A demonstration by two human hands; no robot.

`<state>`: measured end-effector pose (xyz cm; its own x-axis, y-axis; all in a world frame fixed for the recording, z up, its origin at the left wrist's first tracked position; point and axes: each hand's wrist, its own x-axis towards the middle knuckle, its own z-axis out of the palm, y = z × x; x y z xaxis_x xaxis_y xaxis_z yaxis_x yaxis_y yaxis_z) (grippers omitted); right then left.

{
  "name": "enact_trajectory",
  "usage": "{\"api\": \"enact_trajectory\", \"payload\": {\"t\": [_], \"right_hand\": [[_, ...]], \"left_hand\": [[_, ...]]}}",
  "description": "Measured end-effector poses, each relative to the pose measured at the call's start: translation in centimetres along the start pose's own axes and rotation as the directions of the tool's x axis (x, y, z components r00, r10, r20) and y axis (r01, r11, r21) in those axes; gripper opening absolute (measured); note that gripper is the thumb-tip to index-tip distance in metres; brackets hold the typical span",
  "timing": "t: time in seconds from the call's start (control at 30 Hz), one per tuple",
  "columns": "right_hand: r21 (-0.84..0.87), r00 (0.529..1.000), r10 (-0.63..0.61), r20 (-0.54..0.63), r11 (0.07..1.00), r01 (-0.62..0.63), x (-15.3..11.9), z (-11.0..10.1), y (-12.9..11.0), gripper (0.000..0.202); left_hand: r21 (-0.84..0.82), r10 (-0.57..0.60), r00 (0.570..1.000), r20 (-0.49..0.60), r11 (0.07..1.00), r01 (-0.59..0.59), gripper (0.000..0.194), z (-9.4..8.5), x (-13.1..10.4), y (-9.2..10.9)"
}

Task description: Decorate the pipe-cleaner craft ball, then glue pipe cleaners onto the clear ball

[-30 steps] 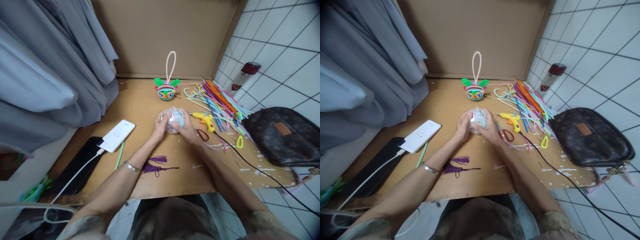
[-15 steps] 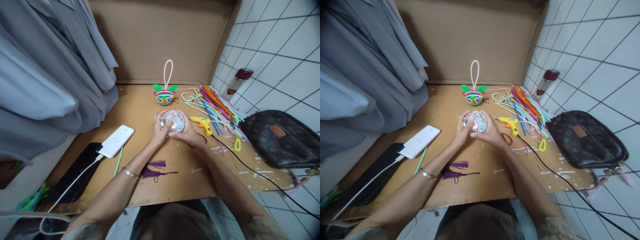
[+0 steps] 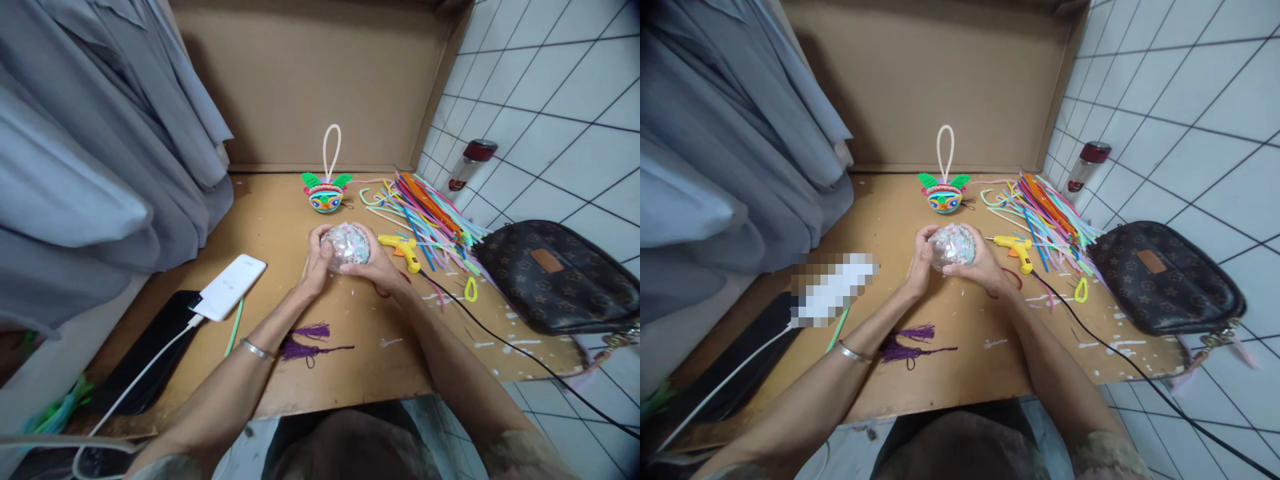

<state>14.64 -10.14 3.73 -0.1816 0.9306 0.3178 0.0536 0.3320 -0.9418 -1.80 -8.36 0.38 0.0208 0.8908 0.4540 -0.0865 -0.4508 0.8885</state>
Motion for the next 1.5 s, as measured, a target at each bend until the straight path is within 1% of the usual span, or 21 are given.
{"api": "enact_trajectory", "payload": {"t": [0.17, 0.23, 0.3, 0.37, 0.43, 0.53, 0.63, 0.77, 0.83, 0.9, 1.0, 1.1, 1.17, 1.27, 1.37, 1.5], "right_hand": [[0.173, 0.996, 0.091, 0.016, 0.980, -0.093, 0.0, -0.4, 0.0, 0.097], [0.229, 0.994, 0.108, 0.030, 0.967, -0.112, 0.0, -0.6, 0.1, 0.095], [0.236, 0.993, 0.113, 0.031, 0.965, -0.117, 0.0, -0.9, 0.1, 0.094], [0.207, 0.992, 0.126, 0.024, 0.970, -0.128, 0.0, -1.2, 0.0, 0.093], [0.184, 0.990, 0.139, 0.019, 0.973, -0.140, 0.0, -1.3, -0.3, 0.092], [0.178, 0.990, 0.137, 0.017, 0.974, -0.137, -0.2, -1.4, -0.7, 0.089], [0.152, 0.992, 0.122, 0.015, 0.981, -0.123, -0.2, -1.3, -0.9, 0.090], [0.074, 0.996, 0.076, 0.054, 0.994, -0.080, 0.0, -1.1, -0.6, 0.098], [0.019, 0.997, 0.038, 0.060, 0.999, -0.039, 0.1, -1.1, -0.2, 0.103], [-0.023, 0.998, 0.016, 0.057, 1.000, -0.014, 0.3, -1.1, 0.1, 0.108], [-0.049, 0.998, 0.021, 0.053, 0.999, -0.019, 0.3, -1.2, 0.5, 0.113], [-0.054, 0.999, 0.031, 0.014, 0.998, -0.030, 0.2, -0.9, 0.6, 0.119], [-0.031, 1.000, 0.028, -0.014, 0.999, -0.028, 0.2, -0.6, 0.6, 0.124], [0.049, 0.999, 0.024, -0.043, 0.999, -0.021, 0.1, -0.1, 0.5, 0.128], [0.134, 0.997, 0.040, -0.067, 0.990, -0.030, 0.1, 0.1, 0.5, 0.126], [0.140, 0.995, 0.075, -0.067, 0.988, -0.065, 0.0, 0.4, 0.6, 0.118]], "left_hand": [[-0.147, -0.031, 0.998, -0.061, 0.989, 0.022, 0.063, 0.1, 0.4, -0.5], [-0.157, -0.048, 0.997, -0.061, 0.987, 0.038, 0.062, 0.1, 0.4, -0.4], [-0.141, -0.045, 0.998, -0.050, 0.989, 0.037, 0.064, 0.0, 0.4, 0.0], [-0.100, -0.008, 1.000, -0.015, 0.995, 0.007, 0.066, -0.1, 0.3, 0.4], [-0.044, 0.037, 0.998, 0.051, 0.998, -0.035, 0.069, -0.2, 0.1, 0.7], [0.046, 0.062, 0.989, 0.134, 0.997, -0.069, 0.080, -0.3, -0.1, 0.9], [0.150, 0.088, 0.986, 0.140, 0.983, -0.109, 0.095, -0.1, -0.3, 0.7], [0.274, 0.178, 0.976, 0.123, 0.939, -0.206, 0.107, 0.3, -0.4, 0.0], [0.318, 0.230, 0.966, 0.117, 0.913, -0.255, 0.106, 0.5, -0.3, -0.3], [0.355, 0.276, 0.955, 0.110, 0.886, -0.297, 0.099, 0.5, -0.4, -0.5], [0.388, 0.331, 0.939, 0.094, 0.856, -0.341, 0.091, 0.6, -0.4, -0.6], [0.395, 0.367, 0.927, 0.077, 0.842, -0.366, 0.092, 0.6, -0.4, -0.6], [0.400, 0.389, 0.919, 0.071, 0.832, -0.383, 0.092, 0.6, -0.4, -0.5], [0.432, 0.431, 0.901, 0.049, 0.804, -0.408, 0.089, 0.5, -0.2, -0.4], [0.494, 0.472, 0.881, 0.022, 0.761, -0.420, 0.087, 0.3, 0.0, -0.4], [0.550, 0.503, 0.864, 0.004, 0.721, -0.422, 0.088, 0.1, 0.1, -0.5]]}}
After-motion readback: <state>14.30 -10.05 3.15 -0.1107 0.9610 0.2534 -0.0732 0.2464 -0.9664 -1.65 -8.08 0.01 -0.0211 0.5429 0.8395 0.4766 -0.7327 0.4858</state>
